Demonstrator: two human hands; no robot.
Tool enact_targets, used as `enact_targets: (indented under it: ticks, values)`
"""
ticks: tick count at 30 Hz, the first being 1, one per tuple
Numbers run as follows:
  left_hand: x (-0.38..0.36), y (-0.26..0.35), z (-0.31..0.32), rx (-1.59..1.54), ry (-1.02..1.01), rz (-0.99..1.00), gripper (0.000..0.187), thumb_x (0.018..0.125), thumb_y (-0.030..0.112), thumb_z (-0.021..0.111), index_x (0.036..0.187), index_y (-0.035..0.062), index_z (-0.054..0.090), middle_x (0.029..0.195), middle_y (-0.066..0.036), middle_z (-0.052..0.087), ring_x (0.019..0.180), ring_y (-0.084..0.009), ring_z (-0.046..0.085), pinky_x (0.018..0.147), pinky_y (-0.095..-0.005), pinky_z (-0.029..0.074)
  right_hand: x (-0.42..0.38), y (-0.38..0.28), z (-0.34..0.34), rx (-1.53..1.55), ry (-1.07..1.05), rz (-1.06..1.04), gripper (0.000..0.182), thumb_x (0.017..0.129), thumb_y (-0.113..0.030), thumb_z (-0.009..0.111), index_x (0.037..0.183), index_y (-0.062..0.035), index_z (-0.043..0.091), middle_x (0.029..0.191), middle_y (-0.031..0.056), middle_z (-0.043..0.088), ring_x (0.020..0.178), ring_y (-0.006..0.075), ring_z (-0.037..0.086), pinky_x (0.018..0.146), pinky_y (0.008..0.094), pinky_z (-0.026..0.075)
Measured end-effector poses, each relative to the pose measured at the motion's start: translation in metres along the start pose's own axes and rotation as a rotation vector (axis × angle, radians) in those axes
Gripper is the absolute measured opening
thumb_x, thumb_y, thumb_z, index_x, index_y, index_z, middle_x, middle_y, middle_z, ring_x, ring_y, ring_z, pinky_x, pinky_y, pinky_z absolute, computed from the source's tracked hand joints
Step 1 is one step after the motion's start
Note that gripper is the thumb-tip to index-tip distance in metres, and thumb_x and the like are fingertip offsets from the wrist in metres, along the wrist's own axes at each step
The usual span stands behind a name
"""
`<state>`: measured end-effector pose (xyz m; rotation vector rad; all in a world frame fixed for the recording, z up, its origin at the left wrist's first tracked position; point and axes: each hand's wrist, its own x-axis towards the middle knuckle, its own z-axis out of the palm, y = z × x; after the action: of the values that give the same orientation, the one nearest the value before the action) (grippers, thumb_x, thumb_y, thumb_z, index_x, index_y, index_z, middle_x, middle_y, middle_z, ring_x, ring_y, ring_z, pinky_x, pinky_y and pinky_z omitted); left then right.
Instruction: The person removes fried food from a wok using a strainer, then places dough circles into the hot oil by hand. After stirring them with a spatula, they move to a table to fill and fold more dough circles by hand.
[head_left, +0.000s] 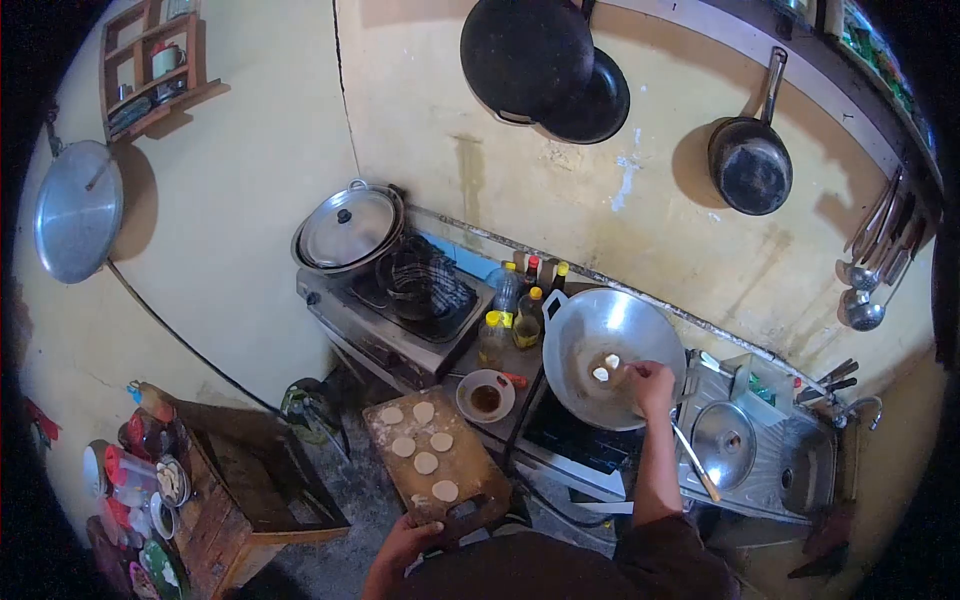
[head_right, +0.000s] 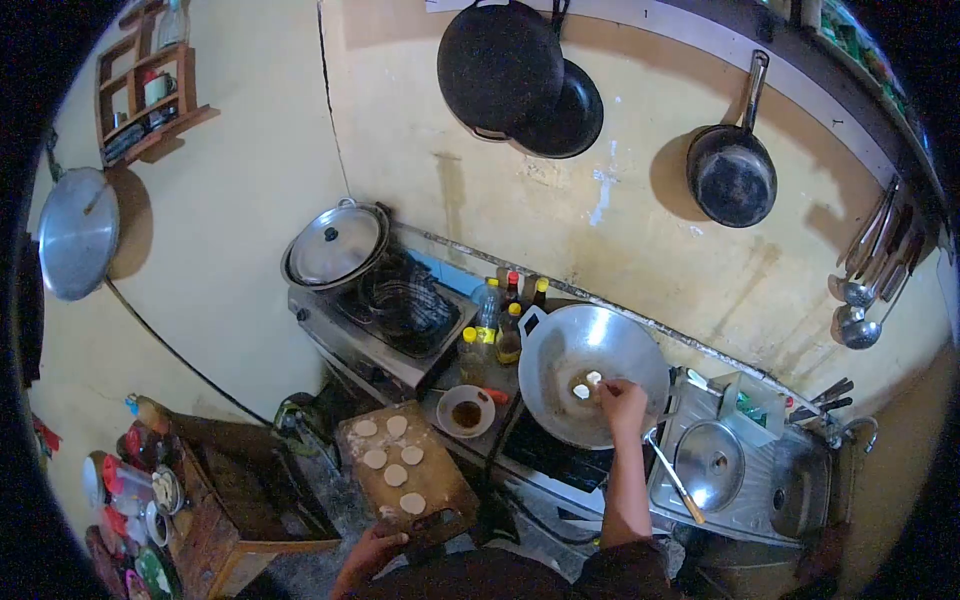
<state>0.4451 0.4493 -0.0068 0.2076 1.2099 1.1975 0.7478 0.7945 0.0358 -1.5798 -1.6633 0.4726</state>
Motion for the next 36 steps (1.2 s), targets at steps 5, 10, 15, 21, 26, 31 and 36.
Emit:
enact_targets:
  ticks: [5, 10, 15, 21, 26, 31, 36]
  values:
    - [-0.002, 0.0, -0.019, 0.108, -0.026, -0.019, 0.038, 0.075, 0.01, 0.064, 0.11, -0.0005, 0.052, 0.098, -0.007, 0.06, 0.086, -0.0164, 0.058, 0.074, -0.0312, 0.048, -0.058, -0.024, -0.018, 0.217, -0.065, 0.064, 0.013, 0.073, -0.012, 0.066, 0.079, 0.0001, 0.067, 0.067, 0.0087, 0.064, 0.06, 0.0126, 0.06, 0.058, 0.0252, 0.046]
    - [-0.023, 0.026, -0.01, 0.245, -0.07, -0.015, 0.033, 0.075, 0.012, 0.065, 0.106, 0.002, 0.055, 0.097, -0.003, 0.06, 0.079, -0.011, 0.055, 0.072, -0.0244, 0.043, -0.126, -0.089, 0.011, 0.424, -0.383, -0.024, 0.012, 0.074, -0.007, 0.066, 0.085, -0.0018, 0.067, 0.07, 0.0039, 0.064, 0.061, 0.007, 0.055, 0.059, 0.0221, 0.044]
    - [-0.028, 0.023, -0.022, 0.201, -0.162, -0.004, 0.034, 0.075, 0.012, 0.065, 0.106, 0.0023, 0.055, 0.097, -0.002, 0.06, 0.081, -0.0108, 0.055, 0.073, -0.025, 0.043, -0.188, -0.132, 0.056, 0.156, -0.735, -0.244, 0.023, 0.073, -0.021, 0.065, 0.09, -0.0054, 0.066, 0.08, 0.0146, 0.063, 0.07, 0.0234, 0.06, 0.066, 0.0328, 0.048]
    - [-0.034, 0.022, -0.036, 0.25, -0.193, -0.02, 0.04, 0.076, 0.013, 0.065, 0.112, -0.0004, 0.052, 0.102, -0.005, 0.059, 0.091, -0.0154, 0.054, 0.081, -0.0291, 0.042, -0.25, -0.157, 0.083, 0.037, -0.62, -0.652, 0.025, 0.073, -0.019, 0.06, 0.093, -0.0049, 0.063, 0.092, 0.0169, 0.057, 0.081, 0.033, 0.057, 0.074, 0.0398, 0.046]
    - [-0.033, 0.023, -0.041, 0.333, -0.205, -0.027, 0.04, 0.076, 0.015, 0.066, 0.11, -0.0005, 0.052, 0.099, -0.004, 0.059, 0.088, -0.015, 0.055, 0.079, -0.0292, 0.043, -0.26, -0.159, 0.085, 0.0, -0.751, -0.539, 0.021, 0.072, -0.016, 0.06, 0.09, -0.0068, 0.061, 0.086, 0.0133, 0.057, 0.08, 0.0303, 0.056, 0.074, 0.039, 0.045]
    - [-0.039, 0.034, -0.023, 0.285, -0.207, -0.045, 0.039, 0.076, 0.016, 0.067, 0.108, -0.0004, 0.052, 0.097, -0.005, 0.059, 0.087, -0.0149, 0.055, 0.077, -0.0284, 0.043, -0.253, -0.156, 0.07, 0.161, -0.843, -0.399, 0.02, 0.075, -0.018, 0.059, 0.09, -0.0039, 0.061, 0.078, 0.0156, 0.061, 0.077, 0.0302, 0.06, 0.072, 0.0383, 0.047]
    - [-0.012, 0.014, -0.026, 0.237, -0.238, -0.044, 0.038, 0.076, 0.012, 0.065, 0.109, 0.0003, 0.052, 0.099, -0.004, 0.06, 0.088, -0.0146, 0.056, 0.079, -0.0286, 0.044, -0.202, -0.135, 0.045, 0.183, -0.838, -0.236, 0.018, 0.075, -0.015, 0.061, 0.089, -0.0042, 0.065, 0.077, 0.0133, 0.064, 0.07, 0.0212, 0.062, 0.065, 0.0317, 0.049]
